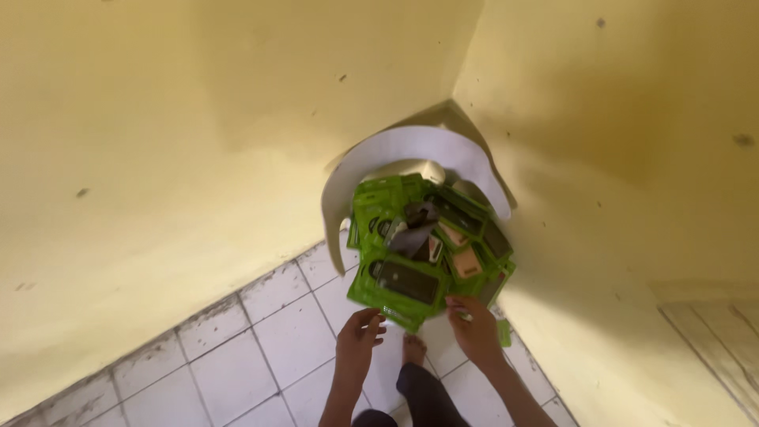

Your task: The person repeatedly picks up packaged phone cases from a white bucket on the floor and hangs them on a wall-mounted wire display rack. The person handles the cases one at a time, placing them onto hooks on the grid.

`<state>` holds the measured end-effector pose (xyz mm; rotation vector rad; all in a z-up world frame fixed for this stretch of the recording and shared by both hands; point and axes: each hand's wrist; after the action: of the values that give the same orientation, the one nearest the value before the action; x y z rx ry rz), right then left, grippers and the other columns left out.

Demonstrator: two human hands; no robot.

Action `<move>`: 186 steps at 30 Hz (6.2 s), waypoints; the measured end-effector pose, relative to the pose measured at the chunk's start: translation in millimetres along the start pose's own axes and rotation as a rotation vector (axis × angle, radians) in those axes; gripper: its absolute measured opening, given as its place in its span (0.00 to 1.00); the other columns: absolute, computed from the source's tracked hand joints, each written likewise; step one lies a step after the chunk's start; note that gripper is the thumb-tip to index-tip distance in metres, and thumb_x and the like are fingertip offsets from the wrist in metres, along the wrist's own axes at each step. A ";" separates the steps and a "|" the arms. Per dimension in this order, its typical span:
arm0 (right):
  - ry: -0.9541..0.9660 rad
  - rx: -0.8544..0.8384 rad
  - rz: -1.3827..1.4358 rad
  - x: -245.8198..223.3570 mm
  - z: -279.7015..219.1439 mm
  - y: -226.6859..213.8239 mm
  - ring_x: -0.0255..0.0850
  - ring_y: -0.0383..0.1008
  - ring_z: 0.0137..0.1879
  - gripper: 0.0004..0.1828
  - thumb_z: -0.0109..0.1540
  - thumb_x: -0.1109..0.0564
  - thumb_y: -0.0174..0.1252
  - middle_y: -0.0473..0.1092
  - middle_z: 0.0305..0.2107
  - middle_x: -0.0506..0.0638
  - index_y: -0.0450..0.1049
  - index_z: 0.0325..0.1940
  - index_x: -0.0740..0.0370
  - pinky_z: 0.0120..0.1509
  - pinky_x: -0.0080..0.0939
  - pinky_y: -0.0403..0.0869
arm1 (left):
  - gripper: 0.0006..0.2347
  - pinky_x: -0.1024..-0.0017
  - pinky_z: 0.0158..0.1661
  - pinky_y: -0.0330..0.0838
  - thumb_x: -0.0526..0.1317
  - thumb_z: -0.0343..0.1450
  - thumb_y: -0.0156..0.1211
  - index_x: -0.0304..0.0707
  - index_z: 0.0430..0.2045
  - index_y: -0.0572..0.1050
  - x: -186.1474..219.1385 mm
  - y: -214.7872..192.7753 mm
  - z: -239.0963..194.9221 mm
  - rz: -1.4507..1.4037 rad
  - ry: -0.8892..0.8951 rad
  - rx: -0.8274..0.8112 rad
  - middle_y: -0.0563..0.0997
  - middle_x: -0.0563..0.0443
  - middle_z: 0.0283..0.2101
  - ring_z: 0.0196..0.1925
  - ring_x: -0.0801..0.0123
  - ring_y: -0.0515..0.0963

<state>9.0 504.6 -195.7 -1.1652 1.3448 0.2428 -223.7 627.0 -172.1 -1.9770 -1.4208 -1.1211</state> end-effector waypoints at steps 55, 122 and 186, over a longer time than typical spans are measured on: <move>-0.059 0.413 0.216 -223.3 61.9 -0.9 0.49 0.68 0.66 0.30 0.60 0.57 0.61 0.66 0.61 0.56 0.66 0.65 0.65 0.64 0.44 0.69 | 0.08 0.72 0.44 0.76 0.32 0.71 0.62 0.33 0.43 0.76 238.7 32.6 136.9 0.264 0.457 -0.468 0.85 0.48 0.42 0.46 0.69 0.83; -0.243 0.453 0.574 -332.1 -99.4 -138.2 0.53 0.65 0.50 0.30 0.71 0.56 0.50 0.70 0.58 0.61 0.59 0.79 0.56 0.57 0.52 0.69 | 0.19 0.60 0.52 0.78 0.50 0.79 0.42 0.35 0.55 0.69 269.1 70.3 -83.5 -0.370 -0.099 -0.818 0.79 0.42 0.51 0.51 0.59 0.80; 0.036 0.366 1.083 -277.2 -107.8 -141.5 0.49 0.75 0.53 0.29 0.71 0.47 0.48 0.72 0.55 0.61 0.64 0.71 0.68 0.55 0.49 0.74 | 0.24 0.58 0.51 0.80 0.54 0.77 0.43 0.33 0.57 0.71 290.9 87.3 -71.7 -0.251 -0.177 -0.914 0.82 0.42 0.51 0.49 0.59 0.84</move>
<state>-36.2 485.9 130.0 -0.0482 1.8514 0.7061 -128.3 703.1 115.1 -2.5771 -1.3969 -2.0144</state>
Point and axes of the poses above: each hand's wrist, its own z-axis towards the middle knuckle, its own y-axis out of the palm, x = y × z
